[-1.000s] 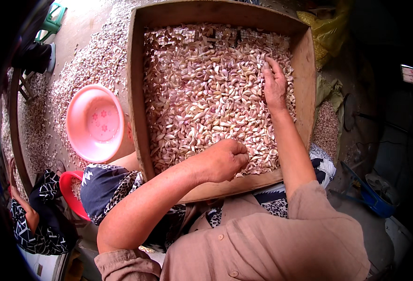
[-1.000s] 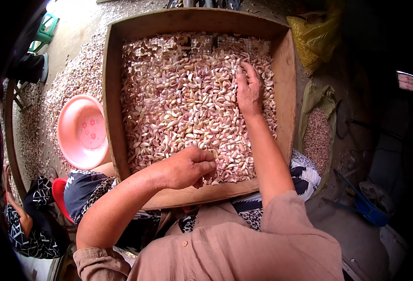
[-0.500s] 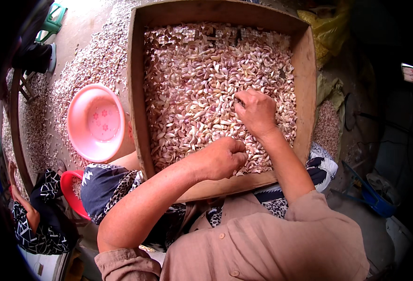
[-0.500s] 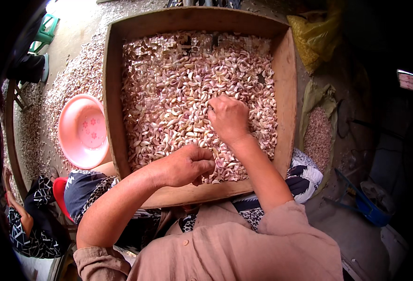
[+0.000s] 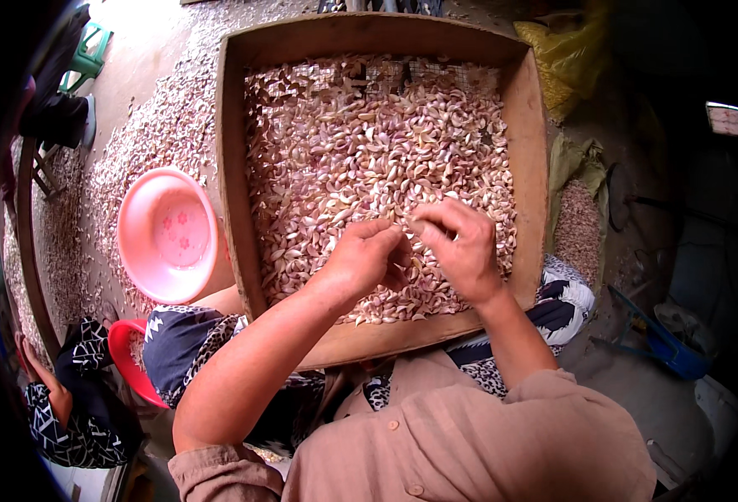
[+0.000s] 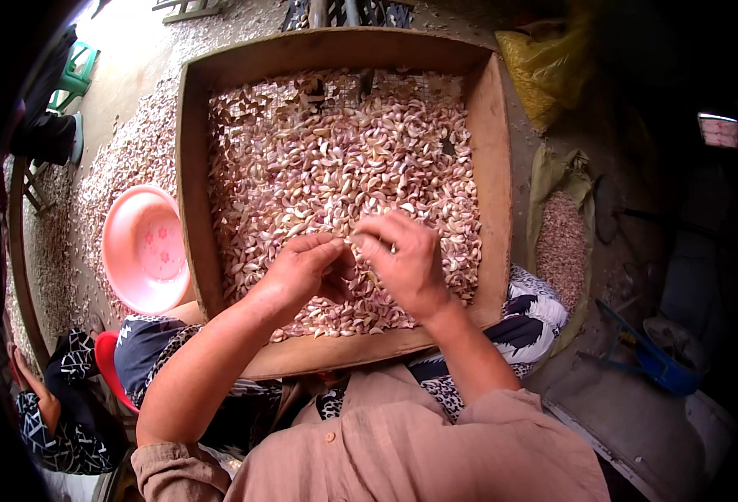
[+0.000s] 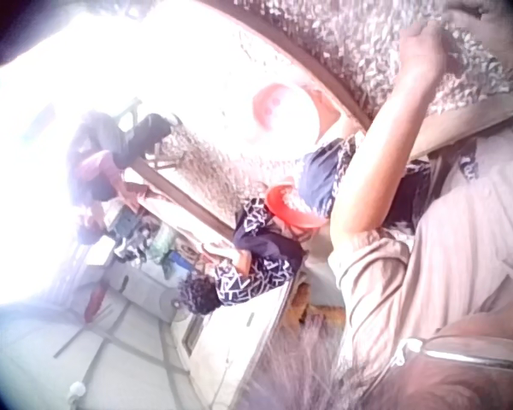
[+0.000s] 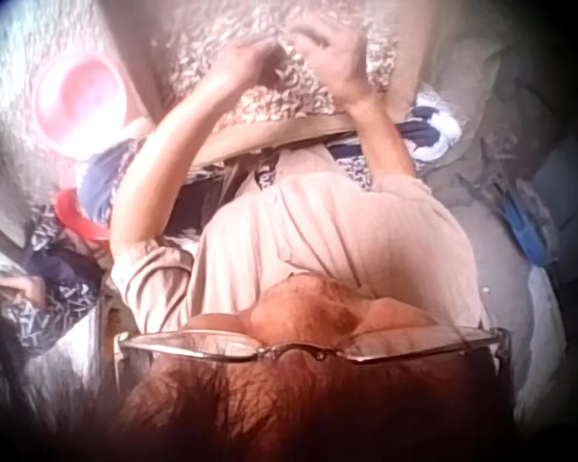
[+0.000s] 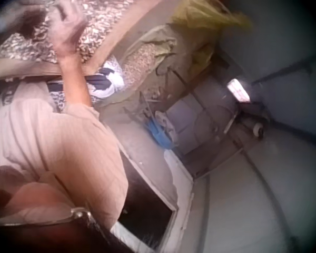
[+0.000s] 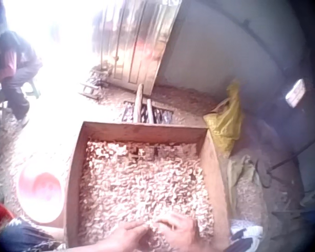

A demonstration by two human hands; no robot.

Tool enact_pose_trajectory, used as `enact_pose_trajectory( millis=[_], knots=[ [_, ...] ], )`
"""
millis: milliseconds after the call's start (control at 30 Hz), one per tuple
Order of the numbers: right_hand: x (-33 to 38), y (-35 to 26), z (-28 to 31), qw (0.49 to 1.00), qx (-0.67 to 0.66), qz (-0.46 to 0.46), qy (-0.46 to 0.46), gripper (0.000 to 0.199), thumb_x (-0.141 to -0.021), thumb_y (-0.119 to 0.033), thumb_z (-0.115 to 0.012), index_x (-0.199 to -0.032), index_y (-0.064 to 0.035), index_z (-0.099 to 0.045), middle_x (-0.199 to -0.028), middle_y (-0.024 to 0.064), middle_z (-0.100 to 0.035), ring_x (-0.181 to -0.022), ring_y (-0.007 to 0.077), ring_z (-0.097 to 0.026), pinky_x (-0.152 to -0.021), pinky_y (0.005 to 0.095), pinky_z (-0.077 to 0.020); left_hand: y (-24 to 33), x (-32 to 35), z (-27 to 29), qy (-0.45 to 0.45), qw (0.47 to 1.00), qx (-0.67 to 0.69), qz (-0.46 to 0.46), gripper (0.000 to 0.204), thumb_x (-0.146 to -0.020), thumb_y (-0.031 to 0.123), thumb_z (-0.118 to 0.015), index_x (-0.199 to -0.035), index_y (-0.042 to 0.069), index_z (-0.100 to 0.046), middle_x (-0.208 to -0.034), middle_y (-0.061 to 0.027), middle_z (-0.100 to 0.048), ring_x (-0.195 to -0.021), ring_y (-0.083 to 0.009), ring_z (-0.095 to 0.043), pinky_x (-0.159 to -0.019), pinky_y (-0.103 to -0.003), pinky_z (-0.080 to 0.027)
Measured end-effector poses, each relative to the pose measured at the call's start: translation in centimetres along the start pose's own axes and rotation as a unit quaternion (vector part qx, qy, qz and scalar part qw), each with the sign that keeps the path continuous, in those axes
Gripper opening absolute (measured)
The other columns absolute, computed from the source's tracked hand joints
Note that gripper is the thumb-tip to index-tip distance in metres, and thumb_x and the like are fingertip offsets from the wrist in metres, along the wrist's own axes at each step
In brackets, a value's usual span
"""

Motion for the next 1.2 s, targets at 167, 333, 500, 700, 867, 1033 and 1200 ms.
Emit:
enact_pose_trajectory(
  millis=[167,333,500,700,867,1033,1200],
  knots=[
    [1.1,-2.0,0.7,0.999,-0.023,0.019,-0.026,0.016,-0.085,-0.005,-0.073,-0.101,-0.0027,-0.071,-0.087,0.0124,-0.067,-0.079,0.0262,-0.069,-0.070,0.0358,-0.0536,0.2,-0.3,-0.7,0.006,0.997,0.080,0.020,0.037,-0.109,0.025,-0.039,-0.097,0.000,-0.064,-0.085,-0.0091,-0.067,-0.069,-0.0203,-0.068,-0.063,-0.034,-0.058],
    [-0.9,3.8,2.2,0.992,0.023,-0.093,0.084,0.014,-0.088,-0.006,-0.071,-0.101,-0.0005,-0.072,-0.089,0.0110,-0.071,-0.076,0.0208,-0.068,-0.070,0.0325,-0.0540,-0.4,-0.5,0.0,-0.007,0.999,0.039,0.013,0.032,-0.107,0.022,-0.043,-0.093,0.002,-0.064,-0.082,-0.0087,-0.067,-0.068,-0.0201,-0.068,-0.063,-0.032,-0.056],
    [-3.8,9.4,3.9,0.980,0.051,-0.106,0.161,0.013,-0.086,-0.005,-0.070,-0.098,0.0006,-0.071,-0.089,0.0102,-0.070,-0.073,0.0175,-0.066,-0.067,0.0306,-0.0524,-0.2,-0.5,-0.6,-0.028,1.000,0.009,0.011,0.027,-0.106,0.023,-0.052,-0.092,0.004,-0.064,-0.082,-0.0060,-0.067,-0.067,-0.0173,-0.067,-0.063,-0.031,-0.055],
    [-6.2,6.8,1.7,0.993,0.051,-0.015,0.109,0.014,-0.084,-0.007,-0.073,-0.098,-0.0050,-0.074,-0.088,0.0080,-0.068,-0.074,0.0169,-0.065,-0.067,0.0308,-0.0523,-0.4,-0.5,-0.4,-0.021,1.000,0.014,0.009,0.026,-0.106,0.023,-0.053,-0.092,0.005,-0.064,-0.079,-0.0046,-0.065,-0.066,-0.0160,-0.067,-0.062,-0.030,-0.055],
    [-7.2,6.2,-0.5,0.976,0.200,0.018,0.081,0.019,-0.078,-0.011,-0.076,-0.097,-0.0106,-0.073,-0.094,0.0087,-0.068,-0.085,0.0294,-0.069,-0.074,0.0402,-0.0551,-0.3,-0.8,-0.5,-0.033,0.999,0.014,0.007,0.027,-0.106,0.023,-0.051,-0.091,0.005,-0.064,-0.079,-0.0049,-0.065,-0.065,-0.0158,-0.067,-0.062,-0.029,-0.056],
    [-7.5,7.2,-1.3,0.965,0.252,0.013,0.077,0.020,-0.078,-0.013,-0.075,-0.097,-0.0080,-0.073,-0.094,0.0093,-0.068,-0.085,0.0310,-0.068,-0.073,0.0398,-0.0541,0.0,-0.7,-0.6,-0.031,0.999,0.003,0.007,0.027,-0.106,0.023,-0.051,-0.091,0.004,-0.064,-0.078,-0.0050,-0.065,-0.066,-0.0158,-0.068,-0.062,-0.030,-0.056],
    [-7.0,6.8,-1.2,0.975,0.202,0.012,0.089,0.013,-0.079,-0.007,-0.071,-0.091,-0.0069,-0.071,-0.089,0.0103,-0.065,-0.082,0.0299,-0.067,-0.074,0.0421,-0.0535,0.1,-0.8,-0.5,-0.020,1.000,0.002,0.005,0.026,-0.106,0.022,-0.051,-0.092,0.004,-0.064,-0.081,-0.0057,-0.066,-0.066,-0.0163,-0.068,-0.062,-0.030,-0.056]
  ],
)
Point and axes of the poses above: each hand's wrist, its own x-axis away from the middle knuckle, its own z-axis out of the back of the hand, y = z × x, the point moved 2 cm from there along -x, towards the middle knuckle
